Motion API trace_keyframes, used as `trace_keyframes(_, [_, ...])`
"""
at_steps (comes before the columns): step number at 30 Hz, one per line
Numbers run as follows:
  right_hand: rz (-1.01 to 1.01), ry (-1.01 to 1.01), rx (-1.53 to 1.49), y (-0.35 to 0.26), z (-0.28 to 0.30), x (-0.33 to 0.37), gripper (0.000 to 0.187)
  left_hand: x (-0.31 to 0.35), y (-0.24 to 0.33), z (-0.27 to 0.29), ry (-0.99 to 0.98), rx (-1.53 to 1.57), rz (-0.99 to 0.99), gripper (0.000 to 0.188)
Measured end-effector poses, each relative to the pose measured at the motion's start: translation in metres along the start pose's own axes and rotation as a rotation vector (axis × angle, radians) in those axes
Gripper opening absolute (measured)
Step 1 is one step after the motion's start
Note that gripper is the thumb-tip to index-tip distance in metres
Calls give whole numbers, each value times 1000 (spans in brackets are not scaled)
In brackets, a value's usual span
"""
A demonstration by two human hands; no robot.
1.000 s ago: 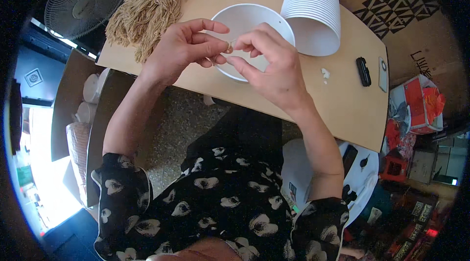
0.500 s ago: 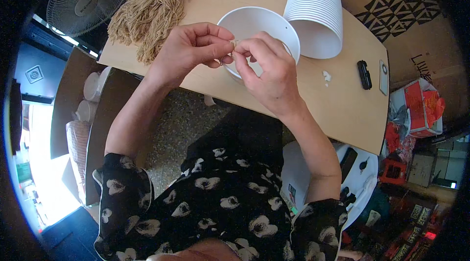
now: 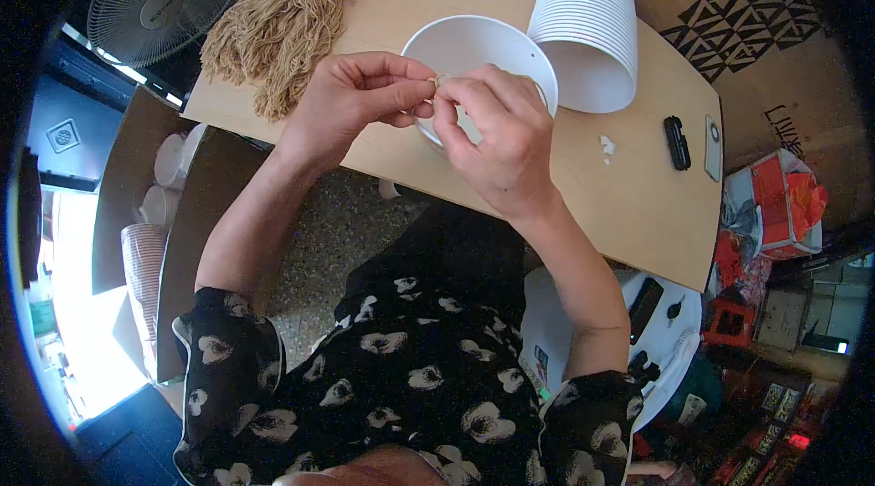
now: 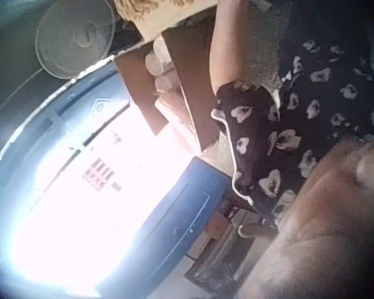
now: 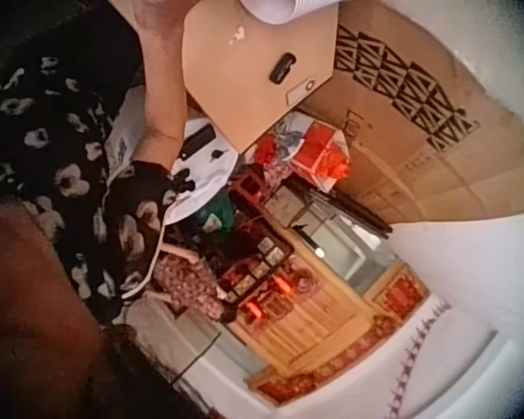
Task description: Preparing paper buckets by attaching string handles.
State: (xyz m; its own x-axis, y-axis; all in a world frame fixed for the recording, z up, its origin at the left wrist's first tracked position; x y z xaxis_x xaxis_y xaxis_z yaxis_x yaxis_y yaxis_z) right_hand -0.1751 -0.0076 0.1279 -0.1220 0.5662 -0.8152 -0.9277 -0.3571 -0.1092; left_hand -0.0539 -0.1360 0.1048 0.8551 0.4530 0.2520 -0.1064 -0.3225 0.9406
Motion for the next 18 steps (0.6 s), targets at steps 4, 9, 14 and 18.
trace_keyframes(4, [-150, 11, -149, 1, 2, -1, 13, 0, 0, -1, 0, -10, -27, 19])
trace_keyframes(9, [-312, 8, -344, 4, 2, 0, 8, 0, 0, -4, 32, -33, -46, 16])
trace_keyframes(14, [-442, -51, -446, 6, 4, 2, 2, 0, -1, -6, 47, -29, -58, 16])
trace_keyframes(18, [-497, -78, -496, 12, 3, 3, 5, -3, -8, -5, 78, -85, -178, 16])
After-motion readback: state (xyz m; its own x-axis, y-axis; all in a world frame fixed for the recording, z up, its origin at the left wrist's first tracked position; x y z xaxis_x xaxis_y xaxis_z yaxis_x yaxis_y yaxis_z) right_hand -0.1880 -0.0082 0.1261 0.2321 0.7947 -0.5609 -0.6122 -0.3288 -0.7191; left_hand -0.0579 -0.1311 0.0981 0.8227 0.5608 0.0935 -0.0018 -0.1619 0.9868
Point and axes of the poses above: each hand's wrist, its own x-axis away from the middle knuckle, its own z-axis out of the back of the hand, y = z × x, the point moved 3 cm from there along -x, towards the middle knuckle, and after that the axes turned 15 degrees about z, right-handed, at the moved point
